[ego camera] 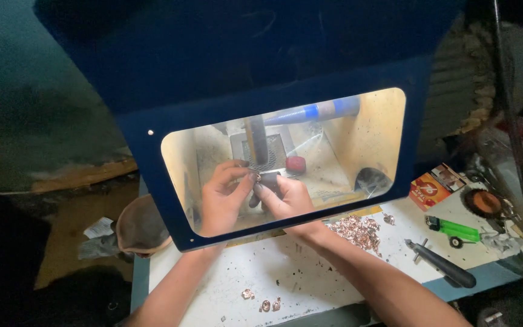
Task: Polishing small metal jewelry components using a bench-mounted polishing lathe inside a protective enclosure.
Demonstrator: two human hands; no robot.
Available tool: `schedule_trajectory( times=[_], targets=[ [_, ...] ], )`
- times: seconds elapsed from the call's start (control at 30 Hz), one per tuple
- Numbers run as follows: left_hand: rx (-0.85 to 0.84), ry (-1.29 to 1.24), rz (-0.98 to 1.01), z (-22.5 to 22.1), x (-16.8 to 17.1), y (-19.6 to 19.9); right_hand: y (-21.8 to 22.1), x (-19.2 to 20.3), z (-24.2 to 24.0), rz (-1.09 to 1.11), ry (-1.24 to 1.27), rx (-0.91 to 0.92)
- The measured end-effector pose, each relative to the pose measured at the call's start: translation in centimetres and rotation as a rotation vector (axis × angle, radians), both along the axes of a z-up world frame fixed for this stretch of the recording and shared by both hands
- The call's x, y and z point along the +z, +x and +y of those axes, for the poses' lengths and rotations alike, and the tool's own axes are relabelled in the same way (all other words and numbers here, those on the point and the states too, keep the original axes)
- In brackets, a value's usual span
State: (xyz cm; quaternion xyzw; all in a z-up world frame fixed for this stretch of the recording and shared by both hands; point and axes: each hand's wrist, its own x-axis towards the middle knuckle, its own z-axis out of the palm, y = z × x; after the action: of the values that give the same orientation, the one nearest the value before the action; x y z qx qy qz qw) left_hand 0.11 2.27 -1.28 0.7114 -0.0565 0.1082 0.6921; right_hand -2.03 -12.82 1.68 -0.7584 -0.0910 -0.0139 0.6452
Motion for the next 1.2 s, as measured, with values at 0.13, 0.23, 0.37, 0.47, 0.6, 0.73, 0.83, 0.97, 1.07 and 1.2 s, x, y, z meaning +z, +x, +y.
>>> schedule_trajectory(
  times=[0.13,0.23,0.37,0.47,0.6,0.73,0.83,0.97,1.07,1.2],
  targets=[
    [0.007,-0.088,0.176,-0.4,1.3,-0.2,0.9,-1.3,0.0,0.041,0.103,0.037],
    [0.008,-0.183,0.135,-0.4,0.2,0.4,1.5,-1.7,0.5,0.180,0.368,0.017],
    [0.012,-0.166,0.134,-0.5,1.1,0.2,1.8,-1.5,0.9,0.329,0.532,-0.044],
    [0.025,-0.148,0.130,-0.4,1.1,0.1,1.6,-1.3,1.0,0.368,0.573,-0.060],
    [0.032,-0.121,0.122,-0.2,1.1,0.2,1.6,-0.7,1.1,0.358,0.566,-0.041],
    [0.028,-0.120,0.111,-0.4,1.7,-0.2,1.6,-1.1,0.8,0.348,0.562,-0.052],
    [0.039,-0.092,0.110,-0.4,1.8,-0.1,1.8,-1.3,0.9,0.330,0.569,-0.046],
    [0.045,-0.132,0.131,-0.6,1.3,0.1,1.7,-1.0,0.7,0.292,0.519,-0.044],
    [0.039,-0.125,0.136,-0.9,2.0,-0.4,1.3,-0.3,-0.1,0.235,0.433,-0.048],
    [0.050,-0.150,0.162,-0.9,1.0,0.1,1.8,0.0,-0.5,0.139,0.341,-0.032]
  ],
)
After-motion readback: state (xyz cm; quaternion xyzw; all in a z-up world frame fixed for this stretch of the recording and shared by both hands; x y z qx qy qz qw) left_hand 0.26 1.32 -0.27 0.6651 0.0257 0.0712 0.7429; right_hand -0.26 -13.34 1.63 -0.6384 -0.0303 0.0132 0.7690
